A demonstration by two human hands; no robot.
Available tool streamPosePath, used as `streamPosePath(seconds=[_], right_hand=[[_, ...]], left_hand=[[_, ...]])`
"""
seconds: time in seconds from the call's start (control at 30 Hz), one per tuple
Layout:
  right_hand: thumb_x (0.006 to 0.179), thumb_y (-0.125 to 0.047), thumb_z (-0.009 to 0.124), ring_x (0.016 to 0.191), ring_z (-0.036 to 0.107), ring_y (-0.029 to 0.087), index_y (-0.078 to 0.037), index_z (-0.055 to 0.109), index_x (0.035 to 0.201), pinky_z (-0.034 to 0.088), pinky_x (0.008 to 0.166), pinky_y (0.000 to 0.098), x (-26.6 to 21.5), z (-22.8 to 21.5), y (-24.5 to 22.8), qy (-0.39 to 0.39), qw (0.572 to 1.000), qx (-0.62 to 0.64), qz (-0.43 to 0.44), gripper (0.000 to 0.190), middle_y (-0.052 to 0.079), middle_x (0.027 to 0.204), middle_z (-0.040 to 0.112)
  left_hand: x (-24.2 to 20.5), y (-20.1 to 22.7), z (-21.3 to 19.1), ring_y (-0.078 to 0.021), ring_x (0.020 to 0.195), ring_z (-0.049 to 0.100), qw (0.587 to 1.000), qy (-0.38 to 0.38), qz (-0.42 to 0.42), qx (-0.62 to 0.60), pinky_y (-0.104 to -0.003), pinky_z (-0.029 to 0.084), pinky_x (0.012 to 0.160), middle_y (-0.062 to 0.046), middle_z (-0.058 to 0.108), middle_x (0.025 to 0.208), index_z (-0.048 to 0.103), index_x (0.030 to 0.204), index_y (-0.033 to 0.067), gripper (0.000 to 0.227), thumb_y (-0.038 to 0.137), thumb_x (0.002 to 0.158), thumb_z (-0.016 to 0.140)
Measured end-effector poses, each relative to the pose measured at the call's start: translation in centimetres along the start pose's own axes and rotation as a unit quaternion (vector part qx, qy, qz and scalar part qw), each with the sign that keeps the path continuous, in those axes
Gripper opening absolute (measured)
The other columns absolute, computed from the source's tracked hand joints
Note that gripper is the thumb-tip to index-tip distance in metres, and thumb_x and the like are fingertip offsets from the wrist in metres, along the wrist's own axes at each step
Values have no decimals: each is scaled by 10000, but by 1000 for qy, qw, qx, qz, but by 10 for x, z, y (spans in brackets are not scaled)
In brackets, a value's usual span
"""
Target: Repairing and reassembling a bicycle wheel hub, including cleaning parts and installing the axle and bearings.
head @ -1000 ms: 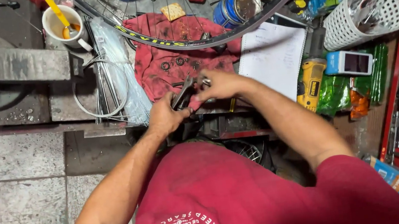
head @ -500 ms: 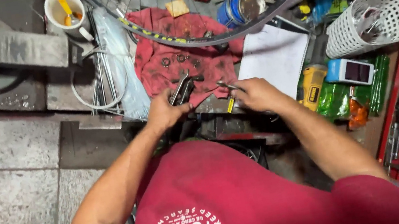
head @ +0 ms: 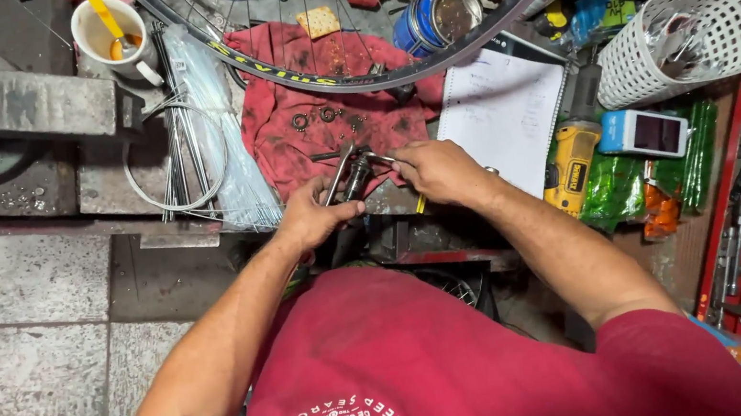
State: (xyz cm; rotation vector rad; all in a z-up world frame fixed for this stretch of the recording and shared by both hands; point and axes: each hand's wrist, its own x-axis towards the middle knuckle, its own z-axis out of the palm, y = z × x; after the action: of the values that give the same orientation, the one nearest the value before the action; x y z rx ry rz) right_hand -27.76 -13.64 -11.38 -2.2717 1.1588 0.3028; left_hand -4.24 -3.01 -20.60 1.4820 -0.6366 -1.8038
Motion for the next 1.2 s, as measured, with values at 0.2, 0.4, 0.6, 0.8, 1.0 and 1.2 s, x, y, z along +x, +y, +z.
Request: streamPosePath(seconds=[0.2, 0.4, 0.6, 0.8, 1.0, 1.2], right_hand=[[1071, -355, 519, 1032, 714, 395, -176, 694, 1063, 577, 887, 551, 8, 10, 7, 9, 1000, -11, -8, 250, 132, 1000, 725], [1070, -355, 522, 1033, 708, 411, -168, 699, 1079, 572, 897, 543, 13, 9, 9, 1, 1000, 4, -10, 257, 139, 989, 722], [1079, -328, 521, 1066, 688, 439, -190, 682, 1259, 565, 908, 575, 12, 5, 5, 7, 999, 36, -23, 278, 173, 1043, 708], [1061, -349, 533, 1004, 709, 388, -238, 699, 1215, 591, 854, 525, 22, 30, 18, 39, 999, -8, -24, 252, 110, 1013, 688], [1048, -357, 552, 953, 720, 396, -208, 704, 1062, 596, 808, 513, 19, 25, 8, 63, 997, -37, -35, 214, 113, 966, 689], [1049, -345, 547, 908, 729, 411, -260, 705, 1122, 605, 777, 536, 28, 42, 21, 74, 995, -54, -29, 194, 105, 967, 684]], left_hand=[[12, -6, 0, -166, 696, 739, 999, 27, 21, 36, -281, 677, 603, -102, 788, 916, 714, 1112, 40, 580, 184, 631, 1004], [6, -5, 8, -121, 713, 699, 997, 50, 27, 46, -250, 631, 653, -31, 779, 880, 743, 1126, 101, 605, 260, 608, 1012], [4, -3, 6, -90, 734, 696, 989, 83, 44, 113, -217, 579, 680, 22, 782, 840, 772, 1111, 205, 577, 334, 603, 1014], [31, -26, 8, -159, 900, 760, 967, 107, 46, 228, -319, 582, 794, 54, 784, 875, 756, 1122, 342, 567, 484, 614, 962], [-8, 13, -5, -353, 1073, 746, 933, 115, 174, 293, -452, 589, 929, -131, 787, 1062, 786, 1147, 180, 408, 410, 825, 884], [-70, 78, -63, -350, 968, 769, 771, 35, 142, 620, -509, 617, 852, -51, 801, 946, 766, 1041, 269, 185, 344, 897, 676]])
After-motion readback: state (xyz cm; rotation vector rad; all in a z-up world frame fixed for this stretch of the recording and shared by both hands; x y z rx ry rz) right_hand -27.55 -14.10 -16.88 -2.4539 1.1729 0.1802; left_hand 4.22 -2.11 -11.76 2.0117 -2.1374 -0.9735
